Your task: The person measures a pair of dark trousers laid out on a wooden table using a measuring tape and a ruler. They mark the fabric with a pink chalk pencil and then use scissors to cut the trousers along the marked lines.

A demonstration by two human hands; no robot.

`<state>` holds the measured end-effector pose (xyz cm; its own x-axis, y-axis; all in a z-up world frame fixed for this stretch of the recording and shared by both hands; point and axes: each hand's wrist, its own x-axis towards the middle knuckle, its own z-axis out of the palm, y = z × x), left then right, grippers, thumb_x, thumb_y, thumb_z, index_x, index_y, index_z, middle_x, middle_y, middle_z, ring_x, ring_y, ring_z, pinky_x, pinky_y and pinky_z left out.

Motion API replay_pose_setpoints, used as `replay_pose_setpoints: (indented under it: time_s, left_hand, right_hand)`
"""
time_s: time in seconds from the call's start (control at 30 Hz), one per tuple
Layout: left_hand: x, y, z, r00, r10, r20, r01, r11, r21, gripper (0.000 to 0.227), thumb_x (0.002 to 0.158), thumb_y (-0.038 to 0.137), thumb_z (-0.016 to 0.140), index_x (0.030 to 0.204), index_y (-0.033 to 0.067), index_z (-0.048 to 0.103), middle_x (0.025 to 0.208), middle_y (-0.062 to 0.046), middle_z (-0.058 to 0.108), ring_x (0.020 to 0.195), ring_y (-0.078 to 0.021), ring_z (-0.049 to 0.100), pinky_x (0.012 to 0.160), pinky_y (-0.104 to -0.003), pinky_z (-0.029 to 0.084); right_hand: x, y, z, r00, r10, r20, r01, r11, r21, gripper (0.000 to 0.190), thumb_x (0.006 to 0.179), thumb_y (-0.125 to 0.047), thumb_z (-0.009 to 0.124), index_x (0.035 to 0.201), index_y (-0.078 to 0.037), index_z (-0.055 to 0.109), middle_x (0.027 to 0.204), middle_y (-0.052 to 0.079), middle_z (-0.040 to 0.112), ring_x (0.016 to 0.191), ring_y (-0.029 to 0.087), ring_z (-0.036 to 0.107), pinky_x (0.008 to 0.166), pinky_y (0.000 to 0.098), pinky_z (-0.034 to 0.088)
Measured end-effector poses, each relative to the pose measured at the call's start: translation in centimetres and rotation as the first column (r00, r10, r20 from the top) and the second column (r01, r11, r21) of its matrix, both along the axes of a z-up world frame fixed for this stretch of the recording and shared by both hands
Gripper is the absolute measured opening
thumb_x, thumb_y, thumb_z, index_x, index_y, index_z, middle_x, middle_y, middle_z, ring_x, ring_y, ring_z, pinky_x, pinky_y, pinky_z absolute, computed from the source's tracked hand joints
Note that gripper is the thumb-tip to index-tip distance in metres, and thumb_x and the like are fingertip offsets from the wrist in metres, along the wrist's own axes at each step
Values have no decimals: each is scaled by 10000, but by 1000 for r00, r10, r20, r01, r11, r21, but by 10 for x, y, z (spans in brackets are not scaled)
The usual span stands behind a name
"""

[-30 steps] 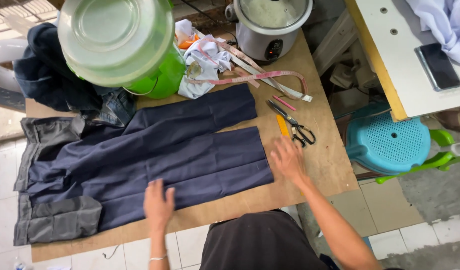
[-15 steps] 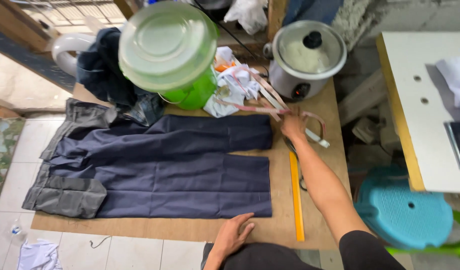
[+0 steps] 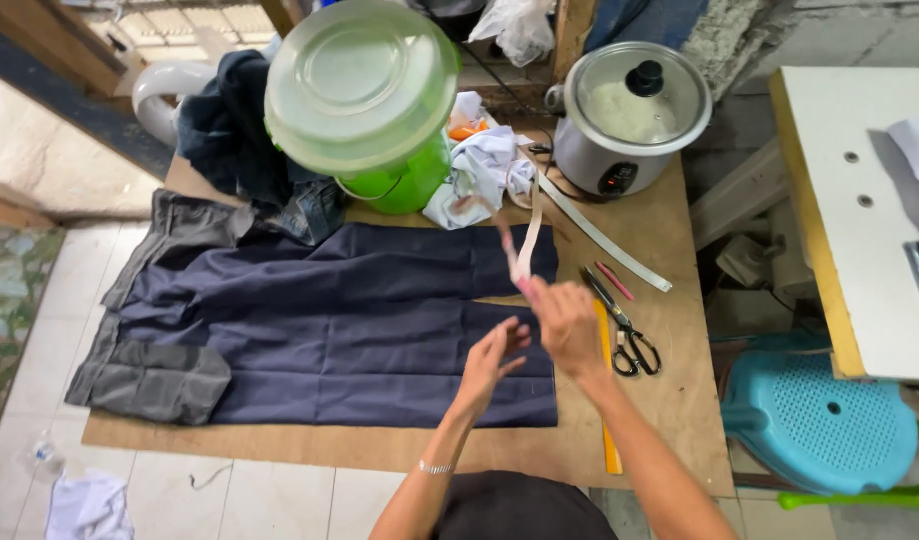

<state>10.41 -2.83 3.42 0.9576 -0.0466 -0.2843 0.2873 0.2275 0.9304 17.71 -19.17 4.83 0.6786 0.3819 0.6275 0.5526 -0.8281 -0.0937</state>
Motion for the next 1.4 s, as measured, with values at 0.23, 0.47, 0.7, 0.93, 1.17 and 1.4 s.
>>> replay_pose_setpoints:
  time_s: [0.23, 0.47, 0.7, 0.93, 1.17, 1.4]
  left_hand:
    - [102, 21, -5, 966, 24, -257, -193, 729, -657, 258, 973, 193, 645, 1208, 87, 650, 953, -104, 749, 765, -246, 720, 799, -372, 630]
    - [97, 53, 40, 918, -197, -345, -125, 682, -720, 426, 878, 194, 765, 1263, 203, 581, 1161, -166, 724, 759, -125, 724, 734, -294, 607]
    - [64, 50, 42, 930, -177, -321, 22, 900, -434, 409, 824, 71, 762, 1213, 39, 638, 1159, -189, 734, 1029, -336, 737, 884, -449, 608]
    - [12, 45, -3, 914, -402, 50, 405, 905, -132, 86, 852, 12, 732, 916, 70, 733, 868, -51, 734, 787, -142, 687, 734, -282, 575]
    - [-56, 2, 47, 570, -802, -177, 794, 484, 368, 167, 861, 252, 657, 920, 147, 772, 931, -7, 781, 824, -119, 692, 752, -298, 540]
    - [-11, 16, -44, 937, -343, -65, 348, 934, 85, 146, 910, 203, 743, 997, 101, 801, 840, -132, 749, 727, -198, 686, 686, -314, 577]
  right_hand:
    - [-138, 14, 41, 677, 107, -728, 425, 751, 505, 365, 901, -152, 703, 1265, -166, 680, 785, -21, 585, 712, 136, 586, 707, 290, 491]
    - [-232, -15, 2, 394, -10, -919, 598, 762, 248, 234, 904, -223, 669, 1100, -127, 754, 864, -3, 746, 774, 145, 669, 733, 295, 542]
    - [-339, -88, -34, -29, -282, -959, 592, 768, -244, 152, 868, -402, 677, 914, -261, 708, 828, -46, 763, 779, 157, 694, 744, 290, 510]
    - [-412, -144, -91, -742, -372, -558, 196, 675, -711, 395, 893, -339, 695, 1288, -339, 702, 1262, -50, 750, 1161, 106, 731, 966, 223, 524]
    - [-233, -10, 43, 34, 43, -998, 827, 560, 53, 752, 815, -356, 766, 1516, -265, 508, 1568, -46, 548, 1471, 112, 480, 1176, 321, 387]
    - [-186, 40, -46, 434, 209, -876, 812, 332, 481, 319, 1053, -254, 547, 1145, -10, 731, 505, 140, 581, 325, 227, 544, 296, 317, 470]
